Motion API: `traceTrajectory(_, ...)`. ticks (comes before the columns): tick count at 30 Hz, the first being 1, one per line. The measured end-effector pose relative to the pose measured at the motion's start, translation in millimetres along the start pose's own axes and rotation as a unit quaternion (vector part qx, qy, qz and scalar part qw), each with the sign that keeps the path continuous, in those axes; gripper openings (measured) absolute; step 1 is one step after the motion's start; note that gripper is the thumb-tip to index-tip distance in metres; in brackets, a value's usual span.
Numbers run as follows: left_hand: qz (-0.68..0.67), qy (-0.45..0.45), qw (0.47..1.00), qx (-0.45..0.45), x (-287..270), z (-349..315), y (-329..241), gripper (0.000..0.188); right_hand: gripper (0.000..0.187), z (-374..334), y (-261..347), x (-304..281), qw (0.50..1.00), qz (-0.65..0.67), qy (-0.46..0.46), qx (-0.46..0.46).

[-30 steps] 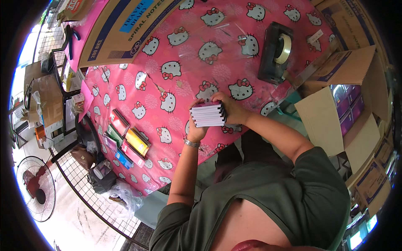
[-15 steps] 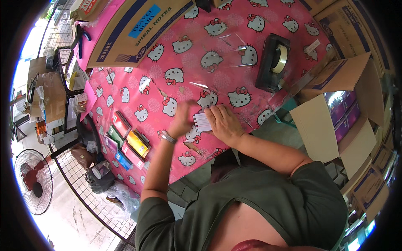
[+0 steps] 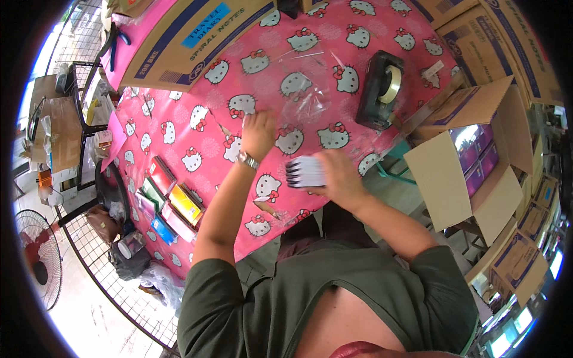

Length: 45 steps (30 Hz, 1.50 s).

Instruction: The person takes spiral notebooks from a stack and places each one into a clear plastic sleeve, securing the sleeve with adhesive tape, and then places the packaged notebooks into a cardboard box.

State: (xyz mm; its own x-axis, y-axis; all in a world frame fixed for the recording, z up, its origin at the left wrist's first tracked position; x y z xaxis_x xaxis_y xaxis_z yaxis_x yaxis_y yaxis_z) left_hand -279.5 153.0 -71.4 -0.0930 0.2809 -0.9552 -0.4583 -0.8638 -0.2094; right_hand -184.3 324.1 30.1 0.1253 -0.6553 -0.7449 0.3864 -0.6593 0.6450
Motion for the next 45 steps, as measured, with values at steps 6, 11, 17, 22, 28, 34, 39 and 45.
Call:
traceTrajectory(6,0.095,0.136,0.986,-0.017,6,-92,-41,0.036,0.057,-10,-67,-31,0.813,0.457,-0.088,0.348)
traceTrajectory(11,0.137,0.162,0.974,-0.076,-3,-131,-56,0.045,0.061,37,-61,36,0.7,0.583,-0.07,0.407)
traceTrajectory(17,0.008,0.063,0.993,-0.098,0,-161,-64,0.026,0.059,35,-85,142,0.799,0.346,-0.03,0.491)
traceTrajectory(22,0.007,0.083,0.99,-0.112,4,-173,-73,0.03,0.059,34,-76,142,0.772,0.347,-0.076,0.527)
traceTrajectory(28,-0.017,0.117,0.988,-0.103,1,-172,-68,0.03,0.073,39,-73,145,0.835,0.198,-0.015,0.513)
traceTrajectory(34,-0.011,0.143,0.985,-0.095,4,-170,-64,0.024,0.091,33,-82,154,0.807,0.261,-0.05,0.527)
traceTrajectory(39,-0.028,0.142,0.984,-0.101,-1,-165,-61,0.021,0.095,29,-81,151,0.798,0.264,-0.028,0.541)
traceTrajectory(45,-0.047,0.161,0.979,-0.116,-6,-163,-56,0.019,0.097,19,-83,147,0.772,0.295,-0.001,0.563)
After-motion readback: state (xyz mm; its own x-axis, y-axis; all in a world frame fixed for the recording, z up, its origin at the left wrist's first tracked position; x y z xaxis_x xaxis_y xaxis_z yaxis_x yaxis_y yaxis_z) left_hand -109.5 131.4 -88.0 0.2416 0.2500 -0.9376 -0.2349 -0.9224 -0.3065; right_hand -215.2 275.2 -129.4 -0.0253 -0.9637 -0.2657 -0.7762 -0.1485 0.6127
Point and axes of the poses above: each hand's wrist, its own z-axis towards the middle knuckle, its own x-axis out of the palm, y = z × x, the point moved 8 cm from there along z, towards the middle knuckle
